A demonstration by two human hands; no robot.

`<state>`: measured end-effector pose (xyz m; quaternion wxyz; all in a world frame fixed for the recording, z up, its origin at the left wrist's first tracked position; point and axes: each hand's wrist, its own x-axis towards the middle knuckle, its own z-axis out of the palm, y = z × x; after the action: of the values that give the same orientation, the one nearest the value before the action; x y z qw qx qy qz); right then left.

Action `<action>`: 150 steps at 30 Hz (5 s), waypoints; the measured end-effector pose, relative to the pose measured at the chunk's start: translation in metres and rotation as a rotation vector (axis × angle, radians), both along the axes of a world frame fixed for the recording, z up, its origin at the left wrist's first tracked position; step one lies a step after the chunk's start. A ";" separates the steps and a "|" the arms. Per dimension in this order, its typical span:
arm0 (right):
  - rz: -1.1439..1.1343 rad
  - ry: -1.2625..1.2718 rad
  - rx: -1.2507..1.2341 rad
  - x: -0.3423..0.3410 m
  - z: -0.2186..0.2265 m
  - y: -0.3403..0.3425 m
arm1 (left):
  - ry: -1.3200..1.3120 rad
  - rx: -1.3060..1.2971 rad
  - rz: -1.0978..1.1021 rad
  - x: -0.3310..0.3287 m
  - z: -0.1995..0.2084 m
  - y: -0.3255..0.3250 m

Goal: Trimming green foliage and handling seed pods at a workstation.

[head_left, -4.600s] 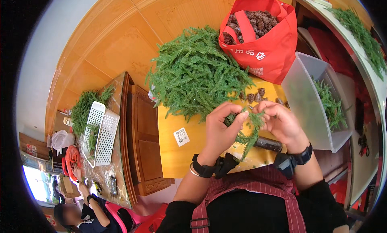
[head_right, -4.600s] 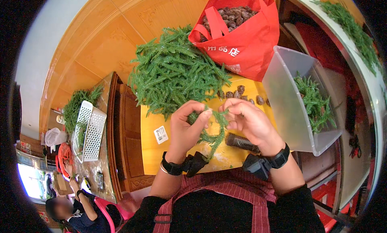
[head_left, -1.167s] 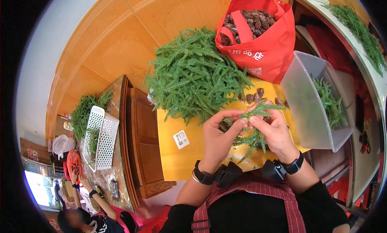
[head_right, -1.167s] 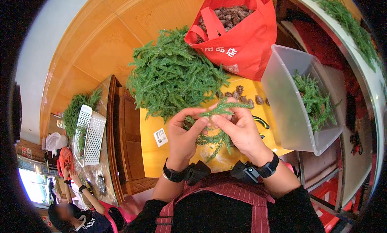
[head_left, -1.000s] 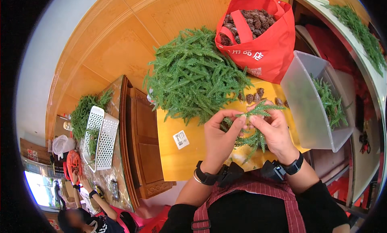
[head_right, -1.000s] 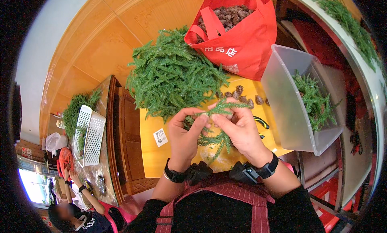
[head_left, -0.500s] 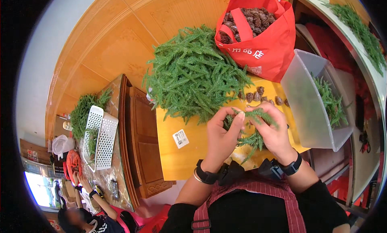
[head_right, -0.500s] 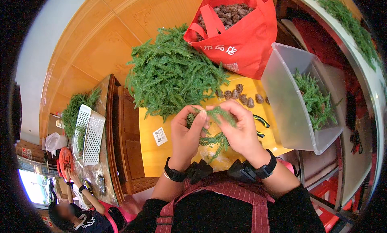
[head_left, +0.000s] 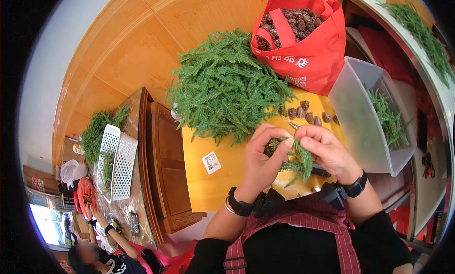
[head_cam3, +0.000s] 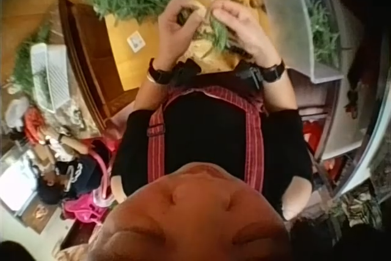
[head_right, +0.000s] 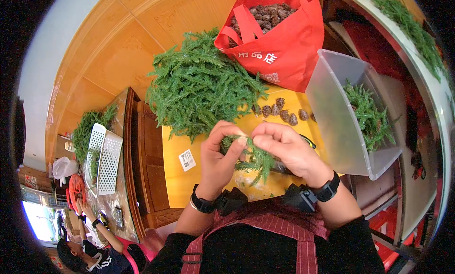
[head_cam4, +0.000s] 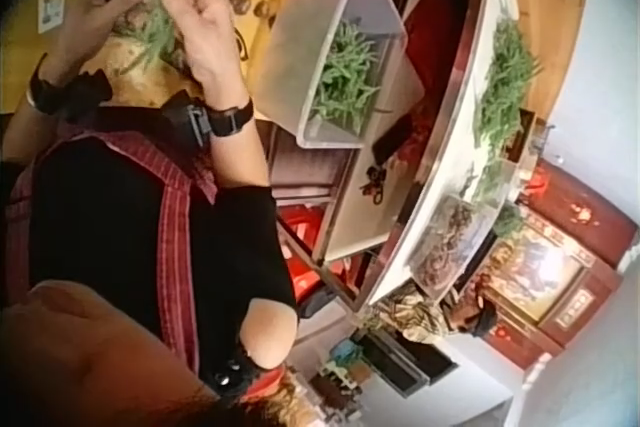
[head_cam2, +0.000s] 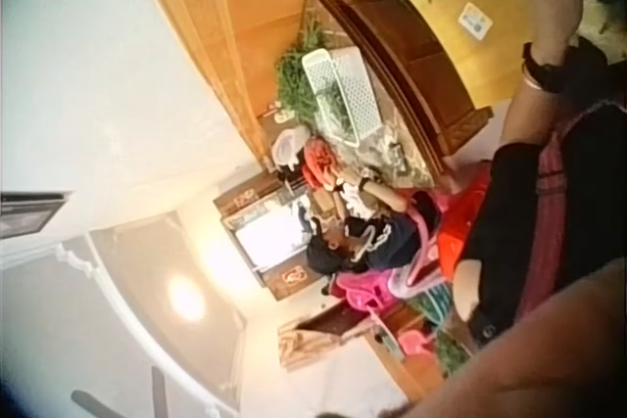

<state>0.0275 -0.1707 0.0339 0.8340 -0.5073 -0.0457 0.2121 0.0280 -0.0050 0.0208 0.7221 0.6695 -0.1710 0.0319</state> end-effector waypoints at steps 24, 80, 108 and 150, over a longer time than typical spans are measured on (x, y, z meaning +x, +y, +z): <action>0.173 -0.188 -0.131 -0.004 0.010 -0.005 | 0.035 0.126 -0.061 -0.002 0.005 0.013; -0.442 -0.635 -0.352 -0.003 -0.006 0.025 | -0.015 0.019 0.182 -0.004 0.005 -0.002; -0.007 -0.380 -0.245 0.003 0.006 0.005 | -0.292 0.256 0.194 -0.004 0.013 0.006; -0.052 -0.101 -0.017 -0.006 -0.001 0.008 | -0.417 0.193 0.177 -0.002 0.007 0.007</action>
<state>0.0212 -0.1630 0.0324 0.8315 -0.5255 -0.0729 0.1647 0.0260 0.0020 0.0282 0.5984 0.7267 -0.2591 0.2162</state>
